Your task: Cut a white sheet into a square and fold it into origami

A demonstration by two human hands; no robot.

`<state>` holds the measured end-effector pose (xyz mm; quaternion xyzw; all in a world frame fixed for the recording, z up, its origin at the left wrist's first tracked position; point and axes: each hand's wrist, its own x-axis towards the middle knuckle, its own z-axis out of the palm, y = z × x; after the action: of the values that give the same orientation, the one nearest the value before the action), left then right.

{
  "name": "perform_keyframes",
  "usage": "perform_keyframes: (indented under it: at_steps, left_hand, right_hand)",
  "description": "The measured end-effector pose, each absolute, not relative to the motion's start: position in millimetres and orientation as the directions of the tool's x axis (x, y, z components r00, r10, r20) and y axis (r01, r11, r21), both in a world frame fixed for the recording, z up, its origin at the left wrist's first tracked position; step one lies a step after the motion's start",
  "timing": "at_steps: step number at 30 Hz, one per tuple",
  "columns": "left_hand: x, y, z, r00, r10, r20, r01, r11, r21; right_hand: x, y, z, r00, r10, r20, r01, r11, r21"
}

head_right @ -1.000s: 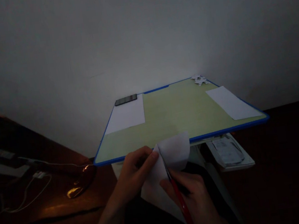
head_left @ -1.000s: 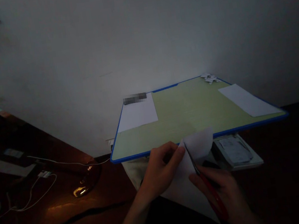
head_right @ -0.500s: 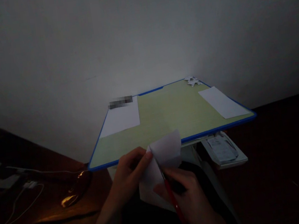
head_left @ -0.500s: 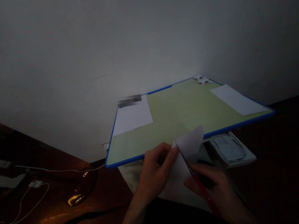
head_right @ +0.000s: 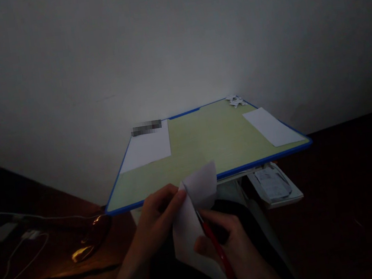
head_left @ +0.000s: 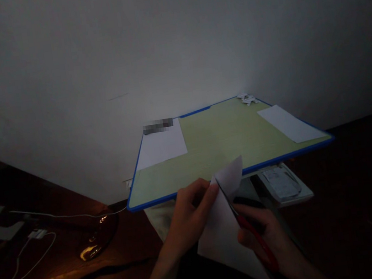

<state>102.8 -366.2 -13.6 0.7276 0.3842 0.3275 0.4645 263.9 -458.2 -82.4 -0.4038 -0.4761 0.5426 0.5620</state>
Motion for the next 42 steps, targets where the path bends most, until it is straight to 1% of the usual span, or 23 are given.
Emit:
perform_keyframes:
  at_steps: [5, 9, 14, 22, 27, 33, 38, 42]
  left_hand:
    - [102.7, -368.2, -14.1, 0.510, 0.855, 0.095, 0.281, -0.269, 0.921]
    - [103.7, -370.6, -16.3, 0.558, 0.826, 0.077, 0.288, -0.280, 0.916]
    - [104.8, -372.6, -17.5, 0.566, 0.820, 0.079, 0.326, -0.311, 0.893]
    - [106.8, -370.8, -13.7, 0.573, 0.814, 0.096, 0.320, -0.330, 0.888]
    - [107.5, -370.4, -13.2, 0.577, 0.811, 0.098, 0.303, -0.324, 0.896]
    - [107.4, -369.5, -15.7, 0.572, 0.814, 0.101, 0.296, -0.320, 0.900]
    - [107.2, -369.1, -16.2, 0.572, 0.814, 0.096, 0.304, -0.320, 0.897]
    - [107.3, -368.7, -16.2, 0.580, 0.810, 0.093, 0.304, -0.321, 0.897]
  right_hand:
    - [265.3, -457.9, -72.8, -0.104, 0.985, 0.137, -0.290, 0.102, -0.952]
    - [267.4, -455.4, -64.6, -0.092, 0.981, 0.172, -0.240, 0.145, -0.960]
    - [267.7, -454.7, -64.0, -0.048, 0.977, 0.208, -0.197, 0.195, -0.961]
    - [264.7, -452.0, -58.3, -0.003, 0.983, 0.184, -0.189, 0.180, -0.965]
    - [263.9, -451.4, -55.9, -0.022, 0.986, 0.167, -0.156, 0.162, -0.974]
    - [262.8, -451.1, -53.9, 0.006, 0.981, 0.196, -0.105, 0.196, -0.975]
    - [262.3, -450.8, -55.3, 0.009, 0.979, 0.205, -0.113, 0.205, -0.972]
    - [262.3, -451.1, -58.1, 0.006, 0.984, 0.176, -0.124, 0.175, -0.977]
